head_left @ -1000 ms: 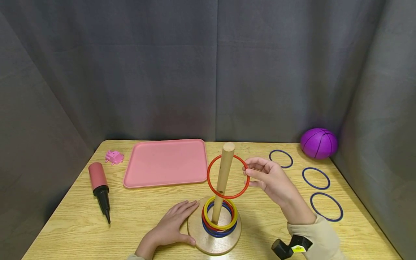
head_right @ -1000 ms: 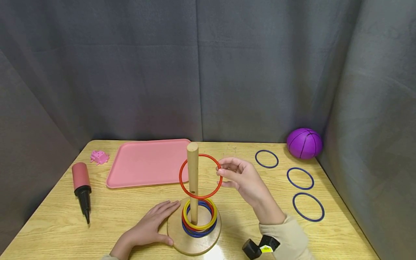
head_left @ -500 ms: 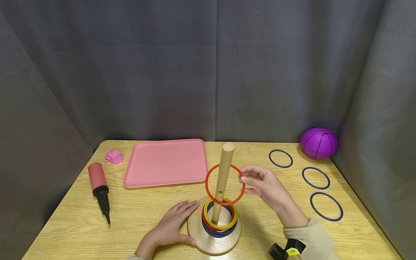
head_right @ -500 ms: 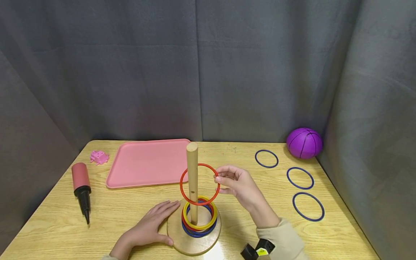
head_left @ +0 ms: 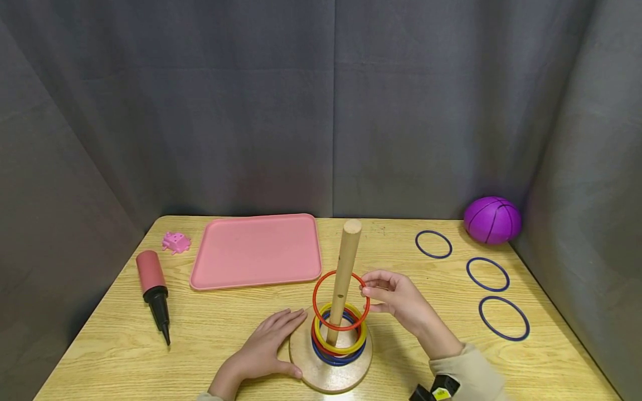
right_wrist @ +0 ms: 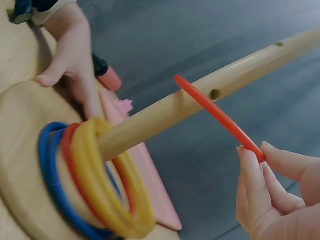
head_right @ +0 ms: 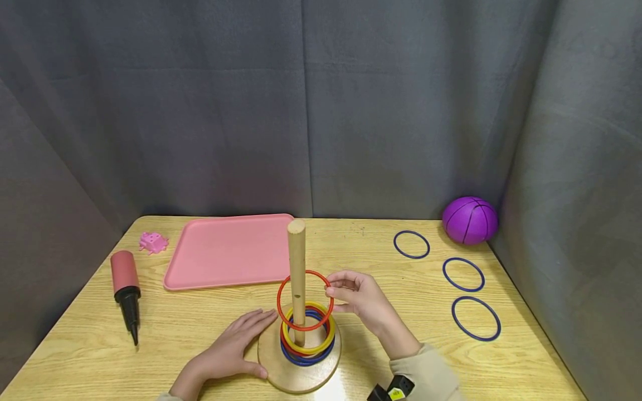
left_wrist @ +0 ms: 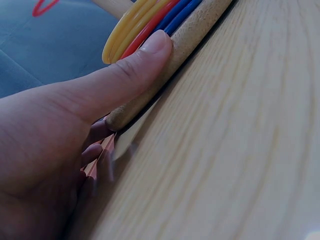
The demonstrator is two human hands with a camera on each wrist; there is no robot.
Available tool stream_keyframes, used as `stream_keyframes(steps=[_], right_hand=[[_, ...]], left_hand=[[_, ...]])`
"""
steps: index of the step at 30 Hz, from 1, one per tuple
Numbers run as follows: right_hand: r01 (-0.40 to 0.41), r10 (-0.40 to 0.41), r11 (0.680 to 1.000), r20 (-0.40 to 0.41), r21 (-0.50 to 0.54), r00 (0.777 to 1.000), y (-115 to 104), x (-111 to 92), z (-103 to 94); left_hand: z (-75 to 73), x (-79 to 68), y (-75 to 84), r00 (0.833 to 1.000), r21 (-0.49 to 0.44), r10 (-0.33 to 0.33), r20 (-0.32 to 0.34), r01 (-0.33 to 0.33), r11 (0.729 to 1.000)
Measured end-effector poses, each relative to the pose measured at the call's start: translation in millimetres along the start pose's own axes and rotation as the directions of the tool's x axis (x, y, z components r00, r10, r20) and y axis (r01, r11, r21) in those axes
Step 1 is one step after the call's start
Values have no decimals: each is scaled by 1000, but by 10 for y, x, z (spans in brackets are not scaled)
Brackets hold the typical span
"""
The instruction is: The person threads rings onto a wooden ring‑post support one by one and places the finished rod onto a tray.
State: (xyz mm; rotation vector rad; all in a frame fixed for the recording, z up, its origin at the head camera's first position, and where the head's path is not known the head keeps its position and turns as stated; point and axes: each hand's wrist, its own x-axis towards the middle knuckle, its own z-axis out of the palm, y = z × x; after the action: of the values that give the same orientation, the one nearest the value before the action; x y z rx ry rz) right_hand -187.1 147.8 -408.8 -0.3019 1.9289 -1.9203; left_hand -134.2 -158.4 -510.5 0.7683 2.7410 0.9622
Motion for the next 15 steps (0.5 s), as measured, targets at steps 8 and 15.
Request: stream_keyframes(steps=[8, 15], right_hand=[[-31, 31, 1000, 38, 3, 999, 214, 33, 27], [-54, 56, 998, 46, -39, 997, 344, 57, 19]], left_hand=[[-11, -3, 17, 1000, -1, -2, -3, 2, 1000], [-9, -4, 17, 1000, -2, -1, -2, 1, 1000]])
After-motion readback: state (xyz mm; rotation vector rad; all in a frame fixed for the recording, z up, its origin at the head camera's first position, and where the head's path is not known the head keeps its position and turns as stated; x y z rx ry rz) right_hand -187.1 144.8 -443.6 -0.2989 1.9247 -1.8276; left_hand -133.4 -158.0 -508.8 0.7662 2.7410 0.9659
